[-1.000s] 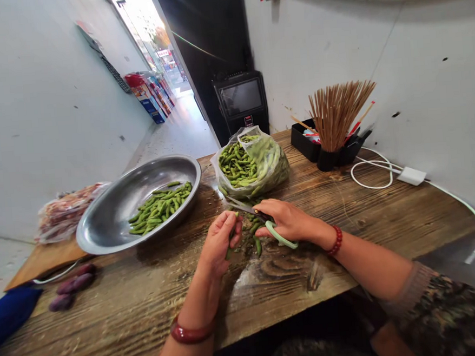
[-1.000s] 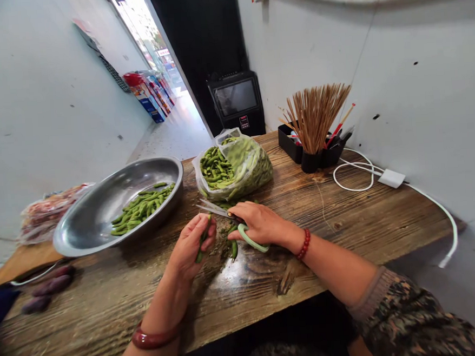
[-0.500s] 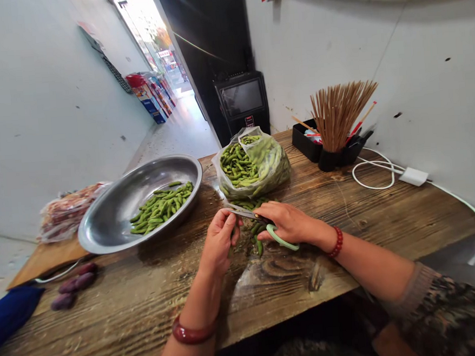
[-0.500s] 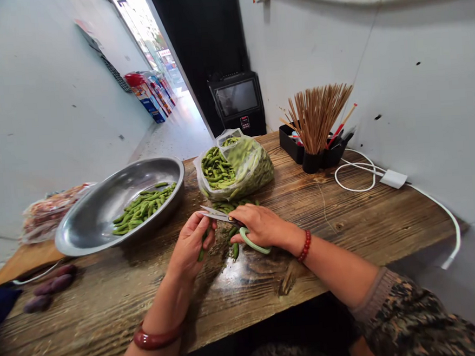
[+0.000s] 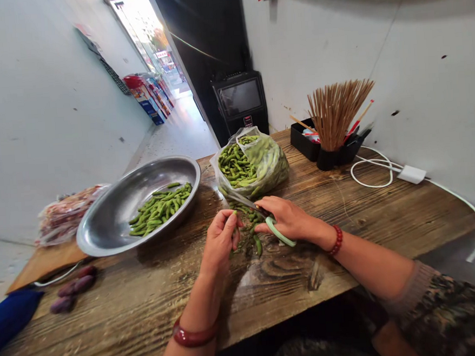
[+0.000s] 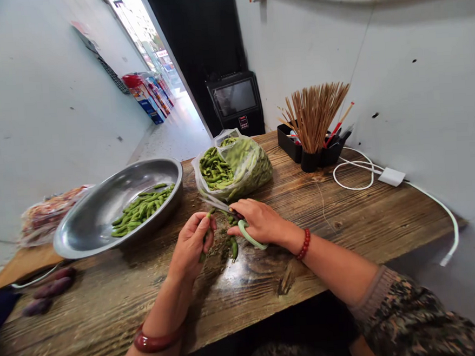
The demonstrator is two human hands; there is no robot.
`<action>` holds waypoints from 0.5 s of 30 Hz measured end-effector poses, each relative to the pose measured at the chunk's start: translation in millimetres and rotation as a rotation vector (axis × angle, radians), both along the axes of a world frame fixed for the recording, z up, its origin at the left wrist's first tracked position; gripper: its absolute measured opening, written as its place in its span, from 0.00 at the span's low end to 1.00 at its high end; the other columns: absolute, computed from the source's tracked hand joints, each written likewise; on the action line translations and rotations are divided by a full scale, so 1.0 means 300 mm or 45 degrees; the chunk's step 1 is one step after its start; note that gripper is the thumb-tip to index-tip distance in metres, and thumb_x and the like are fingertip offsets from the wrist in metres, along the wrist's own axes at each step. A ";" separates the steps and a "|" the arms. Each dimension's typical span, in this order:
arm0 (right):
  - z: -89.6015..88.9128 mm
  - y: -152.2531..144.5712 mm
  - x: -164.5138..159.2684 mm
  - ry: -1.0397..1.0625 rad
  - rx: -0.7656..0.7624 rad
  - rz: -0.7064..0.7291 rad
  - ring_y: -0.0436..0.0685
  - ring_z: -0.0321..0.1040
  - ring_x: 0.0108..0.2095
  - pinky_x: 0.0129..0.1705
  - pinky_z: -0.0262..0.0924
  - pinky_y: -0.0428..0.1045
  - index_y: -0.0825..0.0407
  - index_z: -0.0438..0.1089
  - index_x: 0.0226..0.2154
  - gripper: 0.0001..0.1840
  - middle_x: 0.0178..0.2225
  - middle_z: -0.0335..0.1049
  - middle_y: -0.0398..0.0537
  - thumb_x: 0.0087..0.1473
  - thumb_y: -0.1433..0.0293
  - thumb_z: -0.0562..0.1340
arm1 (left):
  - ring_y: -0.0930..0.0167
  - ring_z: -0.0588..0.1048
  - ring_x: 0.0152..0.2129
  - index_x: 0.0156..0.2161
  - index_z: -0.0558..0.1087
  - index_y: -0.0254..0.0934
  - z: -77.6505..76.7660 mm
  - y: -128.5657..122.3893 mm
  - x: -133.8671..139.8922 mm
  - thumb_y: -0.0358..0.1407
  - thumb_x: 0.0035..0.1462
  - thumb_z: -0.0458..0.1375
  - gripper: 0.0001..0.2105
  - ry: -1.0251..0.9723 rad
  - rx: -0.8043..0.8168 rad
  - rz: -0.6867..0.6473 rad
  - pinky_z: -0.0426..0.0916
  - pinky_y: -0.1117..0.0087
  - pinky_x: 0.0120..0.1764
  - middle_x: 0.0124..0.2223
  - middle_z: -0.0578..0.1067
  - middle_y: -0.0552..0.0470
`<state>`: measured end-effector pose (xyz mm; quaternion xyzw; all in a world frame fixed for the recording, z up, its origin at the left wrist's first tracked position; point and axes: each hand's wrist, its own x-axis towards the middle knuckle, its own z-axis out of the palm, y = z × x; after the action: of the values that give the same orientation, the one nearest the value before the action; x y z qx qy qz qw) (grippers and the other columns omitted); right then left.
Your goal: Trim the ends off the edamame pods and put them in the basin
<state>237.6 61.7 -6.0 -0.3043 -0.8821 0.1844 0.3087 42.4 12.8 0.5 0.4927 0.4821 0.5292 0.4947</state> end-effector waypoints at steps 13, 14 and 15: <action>-0.014 -0.017 -0.010 -0.013 0.019 0.141 0.59 0.63 0.39 0.42 0.61 0.53 0.55 0.64 0.48 0.28 0.38 0.67 0.52 0.49 0.58 0.69 | 0.84 0.55 0.11 0.34 0.69 0.36 0.005 -0.010 0.024 0.41 0.55 0.60 0.10 -0.027 -0.017 0.016 0.46 0.78 0.15 0.26 0.67 0.59; -0.010 -0.018 -0.010 -0.018 0.023 0.145 0.58 0.62 0.38 0.41 0.61 0.53 0.55 0.64 0.48 0.28 0.38 0.67 0.52 0.49 0.58 0.69 | 0.83 0.55 0.11 0.34 0.69 0.36 0.006 -0.010 0.026 0.40 0.55 0.61 0.09 -0.029 -0.016 0.027 0.46 0.78 0.15 0.26 0.67 0.59; -0.007 -0.019 -0.009 -0.023 0.030 0.149 0.58 0.62 0.38 0.41 0.61 0.53 0.55 0.64 0.48 0.29 0.38 0.66 0.52 0.49 0.58 0.69 | 0.83 0.55 0.12 0.33 0.70 0.36 0.008 -0.011 0.027 0.40 0.54 0.61 0.09 -0.032 -0.012 0.041 0.46 0.78 0.15 0.26 0.68 0.58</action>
<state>234.9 56.0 -8.0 -0.2503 -0.9032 0.1890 0.2929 50.5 9.5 2.8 0.4759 0.4863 0.5410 0.4943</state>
